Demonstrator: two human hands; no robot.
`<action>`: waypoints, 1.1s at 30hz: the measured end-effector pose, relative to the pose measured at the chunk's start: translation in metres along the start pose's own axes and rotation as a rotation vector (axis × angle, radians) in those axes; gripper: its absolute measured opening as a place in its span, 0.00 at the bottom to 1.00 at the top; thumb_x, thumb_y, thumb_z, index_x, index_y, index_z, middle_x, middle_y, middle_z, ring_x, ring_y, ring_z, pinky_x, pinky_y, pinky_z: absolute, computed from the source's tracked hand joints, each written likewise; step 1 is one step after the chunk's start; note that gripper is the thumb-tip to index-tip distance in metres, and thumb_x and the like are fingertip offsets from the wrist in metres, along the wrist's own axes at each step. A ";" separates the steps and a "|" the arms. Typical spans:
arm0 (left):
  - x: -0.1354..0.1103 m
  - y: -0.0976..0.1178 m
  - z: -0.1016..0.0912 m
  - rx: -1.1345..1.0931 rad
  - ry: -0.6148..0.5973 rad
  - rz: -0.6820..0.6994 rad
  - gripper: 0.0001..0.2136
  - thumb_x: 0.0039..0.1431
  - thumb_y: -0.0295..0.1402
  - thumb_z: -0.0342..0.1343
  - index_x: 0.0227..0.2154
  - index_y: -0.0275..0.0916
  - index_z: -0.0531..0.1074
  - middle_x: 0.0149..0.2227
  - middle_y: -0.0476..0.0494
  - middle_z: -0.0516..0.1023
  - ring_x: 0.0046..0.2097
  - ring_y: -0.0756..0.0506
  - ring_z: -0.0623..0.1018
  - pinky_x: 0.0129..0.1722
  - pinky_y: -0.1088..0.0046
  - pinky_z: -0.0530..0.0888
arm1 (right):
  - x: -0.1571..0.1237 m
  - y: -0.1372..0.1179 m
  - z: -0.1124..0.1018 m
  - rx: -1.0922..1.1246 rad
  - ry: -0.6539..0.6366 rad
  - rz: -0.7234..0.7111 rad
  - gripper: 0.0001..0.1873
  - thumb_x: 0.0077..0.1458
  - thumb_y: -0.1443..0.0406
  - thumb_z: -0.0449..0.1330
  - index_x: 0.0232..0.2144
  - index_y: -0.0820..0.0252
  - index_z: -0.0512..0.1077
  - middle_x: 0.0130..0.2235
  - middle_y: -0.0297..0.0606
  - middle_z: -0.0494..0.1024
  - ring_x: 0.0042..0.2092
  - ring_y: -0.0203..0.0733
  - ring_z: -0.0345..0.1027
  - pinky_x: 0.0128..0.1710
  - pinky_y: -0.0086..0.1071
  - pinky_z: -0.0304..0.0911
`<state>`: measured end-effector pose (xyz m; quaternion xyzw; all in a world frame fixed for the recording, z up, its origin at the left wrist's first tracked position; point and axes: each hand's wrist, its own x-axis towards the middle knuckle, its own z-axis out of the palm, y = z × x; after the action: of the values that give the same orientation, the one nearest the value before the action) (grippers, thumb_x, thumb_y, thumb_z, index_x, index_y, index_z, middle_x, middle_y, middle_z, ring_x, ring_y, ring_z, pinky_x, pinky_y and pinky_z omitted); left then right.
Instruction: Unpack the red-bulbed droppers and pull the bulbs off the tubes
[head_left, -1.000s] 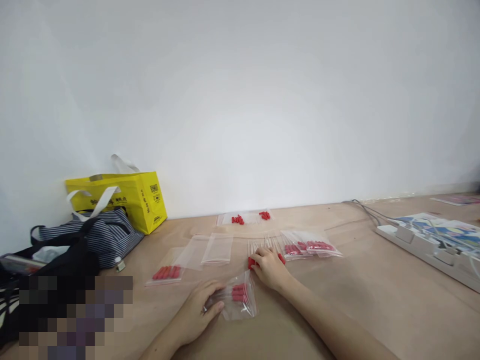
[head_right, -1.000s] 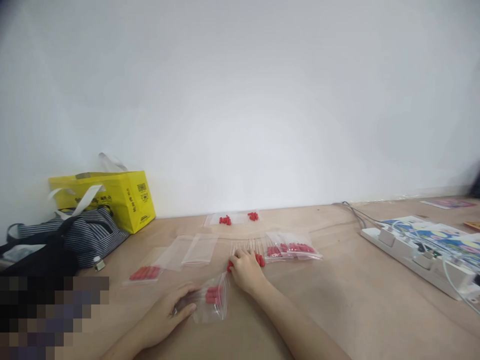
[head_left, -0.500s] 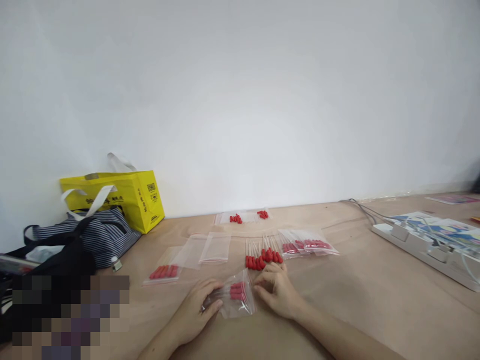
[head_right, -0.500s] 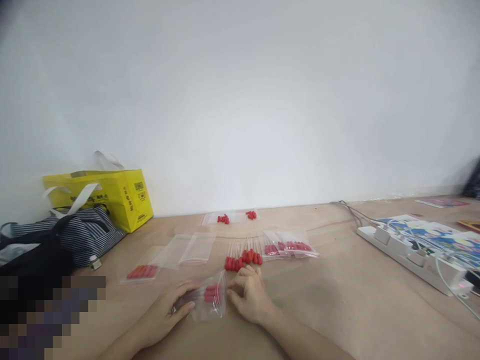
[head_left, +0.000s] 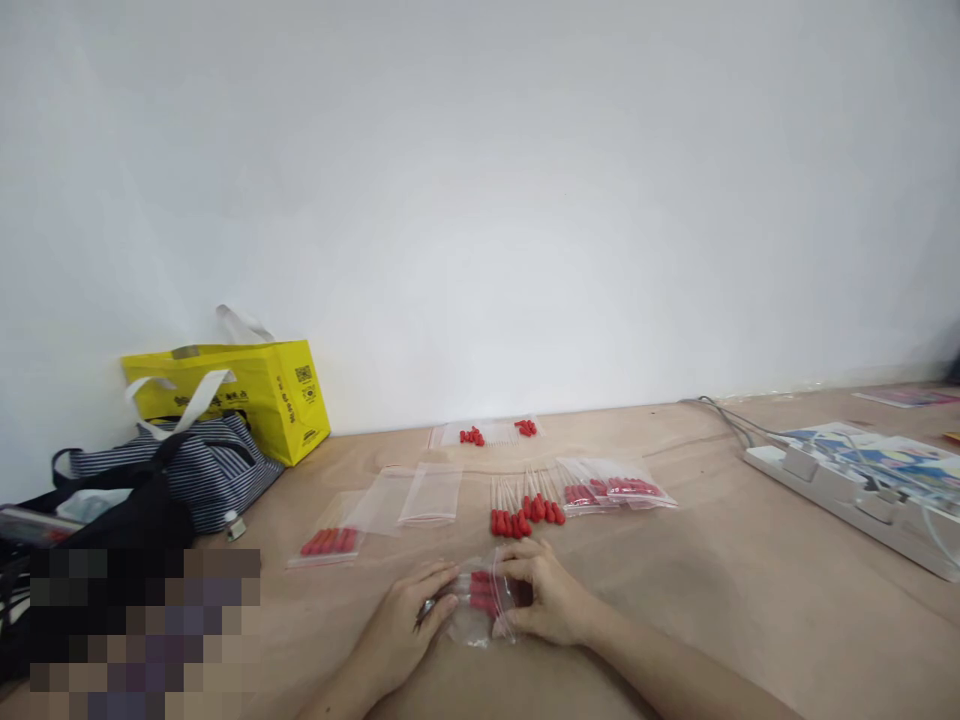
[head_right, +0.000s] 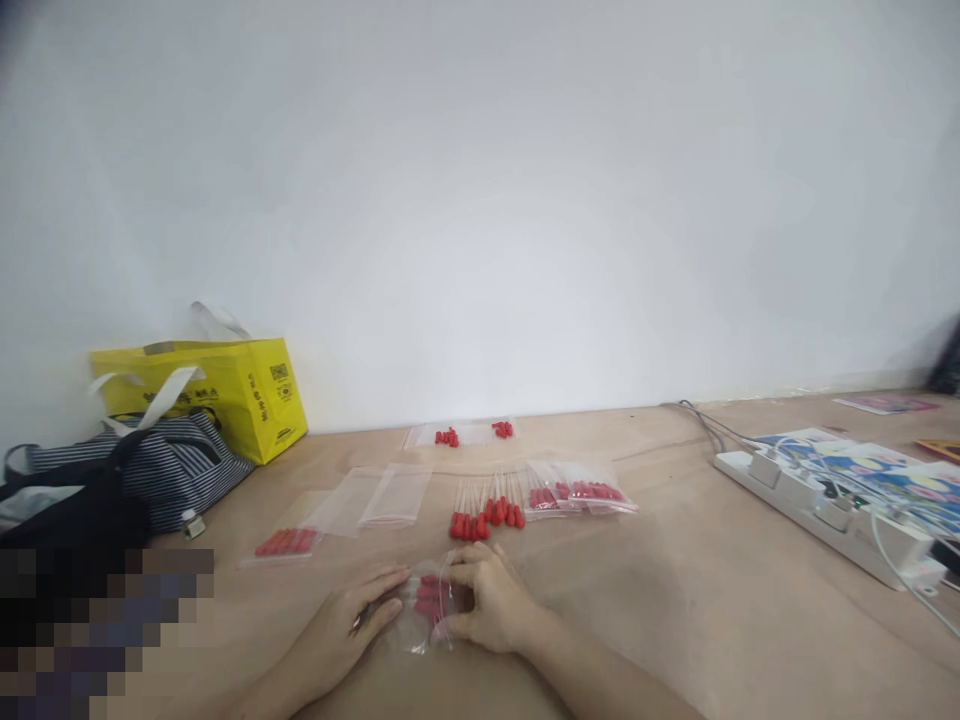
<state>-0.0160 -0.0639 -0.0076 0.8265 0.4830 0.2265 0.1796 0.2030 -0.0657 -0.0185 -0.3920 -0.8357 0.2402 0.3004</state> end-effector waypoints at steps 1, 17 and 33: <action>0.000 0.000 0.000 -0.003 0.002 0.003 0.15 0.53 0.38 0.49 0.43 0.44 0.71 0.47 0.46 0.73 0.49 0.44 0.70 0.51 0.65 0.65 | 0.001 0.000 0.001 -0.029 -0.006 0.019 0.24 0.34 0.54 0.65 0.37 0.53 0.72 0.41 0.36 0.70 0.44 0.44 0.60 0.46 0.36 0.50; 0.000 0.001 -0.002 -0.066 0.011 0.023 0.13 0.53 0.37 0.50 0.41 0.45 0.72 0.46 0.47 0.74 0.48 0.44 0.70 0.50 0.66 0.66 | 0.003 -0.018 -0.006 -0.170 0.015 0.185 0.10 0.34 0.70 0.54 0.26 0.61 0.63 0.28 0.35 0.68 0.28 0.36 0.58 0.26 0.27 0.52; -0.001 0.002 -0.012 -0.098 -0.081 -0.013 0.15 0.51 0.36 0.52 0.43 0.46 0.70 0.48 0.48 0.71 0.51 0.44 0.68 0.52 0.64 0.62 | -0.019 0.035 -0.044 0.728 0.020 0.276 0.09 0.36 0.70 0.59 0.26 0.61 0.74 0.26 0.33 0.75 0.27 0.33 0.66 0.27 0.26 0.59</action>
<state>-0.0213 -0.0651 0.0028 0.8220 0.4691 0.2150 0.2410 0.2608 -0.0531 -0.0162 -0.3708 -0.6323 0.5551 0.3931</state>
